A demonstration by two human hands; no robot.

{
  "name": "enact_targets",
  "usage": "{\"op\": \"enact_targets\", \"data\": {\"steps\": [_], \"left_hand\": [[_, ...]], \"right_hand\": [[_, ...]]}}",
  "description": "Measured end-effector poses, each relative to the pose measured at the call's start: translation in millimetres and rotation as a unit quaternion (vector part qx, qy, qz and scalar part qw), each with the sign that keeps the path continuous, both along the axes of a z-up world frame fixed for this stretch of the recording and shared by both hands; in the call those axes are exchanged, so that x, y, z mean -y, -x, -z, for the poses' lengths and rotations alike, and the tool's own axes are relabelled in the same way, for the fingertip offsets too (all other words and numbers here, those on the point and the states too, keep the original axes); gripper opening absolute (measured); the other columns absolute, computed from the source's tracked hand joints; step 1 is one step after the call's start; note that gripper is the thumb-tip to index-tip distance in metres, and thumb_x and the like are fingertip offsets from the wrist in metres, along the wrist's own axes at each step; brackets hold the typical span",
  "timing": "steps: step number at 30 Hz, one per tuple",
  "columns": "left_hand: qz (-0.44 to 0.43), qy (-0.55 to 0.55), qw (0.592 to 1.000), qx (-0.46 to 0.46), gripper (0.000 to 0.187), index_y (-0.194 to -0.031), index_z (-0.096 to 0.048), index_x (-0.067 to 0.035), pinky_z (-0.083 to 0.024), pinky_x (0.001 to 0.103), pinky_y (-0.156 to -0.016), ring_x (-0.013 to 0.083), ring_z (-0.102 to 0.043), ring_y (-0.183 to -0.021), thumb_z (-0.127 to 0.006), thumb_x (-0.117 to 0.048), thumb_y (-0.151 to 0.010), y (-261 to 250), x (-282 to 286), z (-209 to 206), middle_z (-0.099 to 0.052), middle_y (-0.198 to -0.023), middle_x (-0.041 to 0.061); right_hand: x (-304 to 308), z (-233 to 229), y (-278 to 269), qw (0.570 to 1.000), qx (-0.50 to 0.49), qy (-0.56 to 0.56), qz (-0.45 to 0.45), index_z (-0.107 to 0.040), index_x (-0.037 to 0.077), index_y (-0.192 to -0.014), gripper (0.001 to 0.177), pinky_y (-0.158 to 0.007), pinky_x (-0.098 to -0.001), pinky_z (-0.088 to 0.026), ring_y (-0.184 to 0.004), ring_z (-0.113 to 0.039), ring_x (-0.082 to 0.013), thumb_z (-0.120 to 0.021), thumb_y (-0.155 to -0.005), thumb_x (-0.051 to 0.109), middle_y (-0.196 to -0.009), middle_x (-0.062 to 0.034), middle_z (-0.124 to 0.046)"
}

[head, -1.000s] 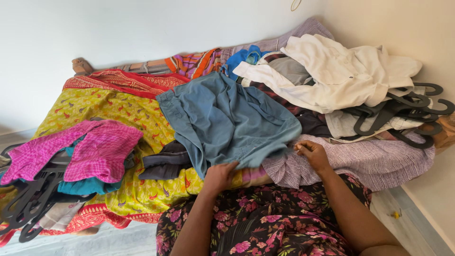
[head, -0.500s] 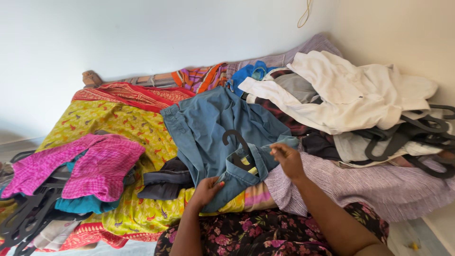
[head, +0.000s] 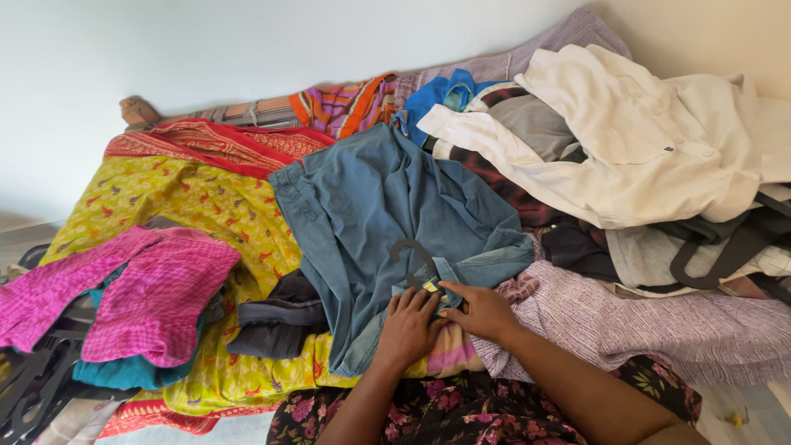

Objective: The person sits on a bed and hangs various clothing items onto hangers. They handle a white shirt, a blue shirt, and several colorful bras, placing each onto a hanger and then setting them aside.

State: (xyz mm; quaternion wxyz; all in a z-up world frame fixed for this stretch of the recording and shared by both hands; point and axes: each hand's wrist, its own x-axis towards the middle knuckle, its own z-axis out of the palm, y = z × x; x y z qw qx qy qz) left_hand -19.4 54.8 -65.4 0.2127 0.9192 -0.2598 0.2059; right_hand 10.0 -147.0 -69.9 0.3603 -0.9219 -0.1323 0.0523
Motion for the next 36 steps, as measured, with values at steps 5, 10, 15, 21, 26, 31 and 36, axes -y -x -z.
{"op": "enact_targets", "data": {"steps": [5, 10, 15, 21, 26, 31, 36], "left_hand": [[0.021, 0.021, 0.995, -0.097, 0.027, -0.103, -0.069, -0.008, -0.044, 0.047, -0.098, 0.0337, -0.06, -0.11, -0.071, -0.014, -0.077, -17.5, -11.0, 14.7, -0.066, -0.105, 0.01], [0.027, 0.07, 0.99, -0.12, 0.02, -0.097, -0.068, -0.007, -0.046, 0.045, -0.092, 0.0342, -0.061, -0.103, -0.071, -0.01, -0.078, -21.7, -14.3, 24.1, -0.067, -0.098, 0.011], [0.025, 0.087, 0.991, -0.098, 0.019, -0.098, -0.068, -0.006, -0.046, 0.045, -0.091, 0.034, -0.062, -0.1, -0.071, -0.01, -0.08, -16.3, -16.3, 21.6, -0.067, -0.096, 0.01], [0.047, 0.068, 0.993, -0.08, 0.037, -0.101, -0.07, -0.007, -0.045, 0.045, -0.09, 0.0321, -0.061, -0.098, -0.081, -0.034, -0.077, -7.3, -13.2, 4.4, -0.064, -0.092, 0.009], [0.078, 0.035, 0.992, -0.097, 0.043, -0.112, -0.074, -0.01, -0.043, 0.045, -0.093, 0.0312, -0.059, -0.099, -0.08, -0.038, -0.08, 0.0, -14.9, -8.1, -0.063, -0.093, 0.008], [0.107, 0.042, 0.99, -0.081, 0.036, -0.113, -0.074, -0.01, -0.042, 0.044, -0.098, 0.0311, -0.059, -0.106, -0.077, -0.031, -0.083, -1.0, -18.2, -4.0, -0.066, -0.102, 0.008], [0.119, 0.04, 0.988, -0.09, 0.033, -0.113, -0.074, -0.009, -0.043, 0.042, -0.098, 0.0281, -0.061, -0.105, -0.074, -0.024, -0.084, -5.9, -19.5, 6.1, -0.068, -0.101, 0.007]], "right_hand": [[3.7, 21.2, -4.3, 0.996, 0.077, -0.036, -0.009, -0.071, 0.029, -0.122, 0.047, -0.064, -0.0383, -0.056, -0.073, -0.072, -0.0246, -0.078, -0.076, 0.032, -0.087, -0.0042, -0.075], [9.1, 33.3, -12.7, 0.997, -0.009, -0.079, 0.024, -0.069, 0.022, -0.121, 0.043, -0.062, -0.0386, -0.053, -0.062, -0.067, -0.0236, -0.072, -0.078, 0.021, -0.074, -0.0094, -0.07], [9.4, 36.3, -16.0, 0.988, -0.01, -0.149, 0.044, -0.06, 0.011, -0.114, 0.041, -0.056, -0.038, -0.05, -0.056, -0.063, -0.0221, -0.074, -0.079, 0.029, -0.064, -0.0092, -0.065], [8.9, 25.5, -11.1, 0.998, -0.036, 0.021, 0.048, -0.073, 0.007, -0.078, 0.056, -0.06, -0.0408, -0.049, -0.06, -0.064, -0.0256, -0.074, -0.083, 0.063, -0.065, -0.0086, -0.067], [4.4, 10.4, -1.9, 0.999, -0.016, 0.043, 0.023, -0.072, 0.01, -0.074, 0.055, -0.061, -0.0413, -0.051, -0.065, -0.069, -0.0253, -0.077, -0.074, 0.064, -0.067, -0.0066, -0.071], [4.7, 10.0, -1.1, 0.999, -0.001, 0.041, 0.007, -0.074, 0.012, -0.076, 0.042, -0.061, -0.0407, -0.051, -0.066, -0.069, -0.0251, -0.08, -0.074, 0.053, -0.069, -0.0056, -0.071], [8.7, 27.2, -6.4, 0.999, -0.009, -0.031, -0.011, -0.073, 0.011, -0.081, 0.025, -0.059, -0.0389, -0.051, -0.062, -0.069, -0.0235, -0.075, -0.075, 0.034, -0.068, -0.0053, -0.071]]}}
